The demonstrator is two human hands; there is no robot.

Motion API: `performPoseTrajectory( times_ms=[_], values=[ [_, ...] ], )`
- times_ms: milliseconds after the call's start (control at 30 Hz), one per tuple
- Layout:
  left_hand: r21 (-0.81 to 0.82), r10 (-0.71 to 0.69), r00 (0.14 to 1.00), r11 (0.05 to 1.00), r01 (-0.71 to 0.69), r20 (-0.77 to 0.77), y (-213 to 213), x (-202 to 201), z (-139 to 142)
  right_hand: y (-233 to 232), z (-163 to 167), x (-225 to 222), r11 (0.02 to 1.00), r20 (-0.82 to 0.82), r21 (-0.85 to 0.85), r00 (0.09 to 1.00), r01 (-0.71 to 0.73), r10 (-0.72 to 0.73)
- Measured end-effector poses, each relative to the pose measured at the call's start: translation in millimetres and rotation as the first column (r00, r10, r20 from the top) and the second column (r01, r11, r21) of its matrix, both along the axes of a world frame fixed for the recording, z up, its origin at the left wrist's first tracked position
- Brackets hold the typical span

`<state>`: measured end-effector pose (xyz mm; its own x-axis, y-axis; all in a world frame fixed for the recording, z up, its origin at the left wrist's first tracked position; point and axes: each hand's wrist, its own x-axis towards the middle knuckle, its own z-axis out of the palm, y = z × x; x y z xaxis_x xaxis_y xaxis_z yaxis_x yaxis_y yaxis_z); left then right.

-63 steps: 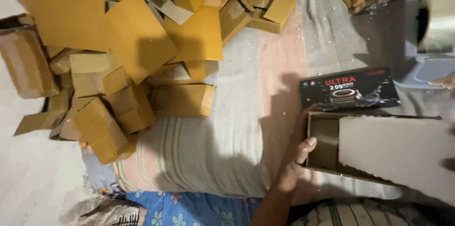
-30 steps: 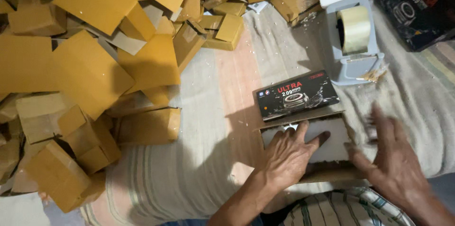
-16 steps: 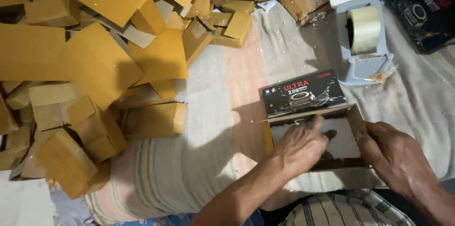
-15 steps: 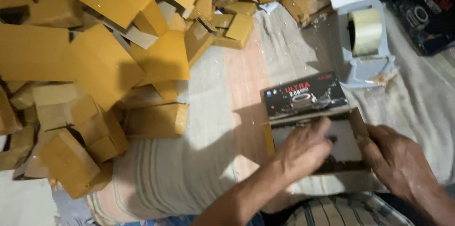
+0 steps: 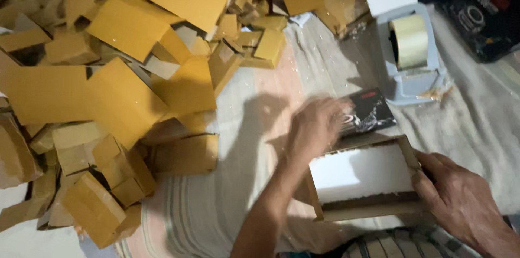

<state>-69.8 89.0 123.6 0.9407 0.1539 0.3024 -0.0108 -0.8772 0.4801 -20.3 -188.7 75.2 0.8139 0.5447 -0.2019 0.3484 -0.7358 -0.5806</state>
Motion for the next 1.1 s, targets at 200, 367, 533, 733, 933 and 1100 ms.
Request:
performPoseTrajectory(
  times_ms=[200,367,533,733,933,1100],
  values=[
    [0.236,0.012,0.890,0.966,0.107,-0.456,42,73,-50,-3,-12,2,0.978,-0.045,-0.200,0.997,-0.064,0.056],
    [0.385,0.018,0.913,0.910,0.154,-0.407,31,65,-87,-2,6,0,0.977,-0.040,-0.210,0.998,-0.046,0.039],
    [0.254,0.053,0.960,0.967,0.020,-0.276,45,31,-27,2,17,0,0.974,-0.049,-0.215,0.996,-0.078,0.069],
    [-0.177,0.138,0.981,0.978,-0.112,0.140,21,-46,43,-4,-11,20,0.742,0.499,-0.442,0.550,-0.503,0.670],
    [-0.225,-0.034,0.949,0.968,0.109,0.313,-63,-97,7,7,-27,19,0.887,0.029,-0.392,0.961,-0.243,0.276],
    [-0.272,0.109,0.994,0.956,-0.108,-0.011,-81,-90,17,4,-9,19,0.785,0.424,-0.467,0.676,-0.407,0.603]
  ],
)
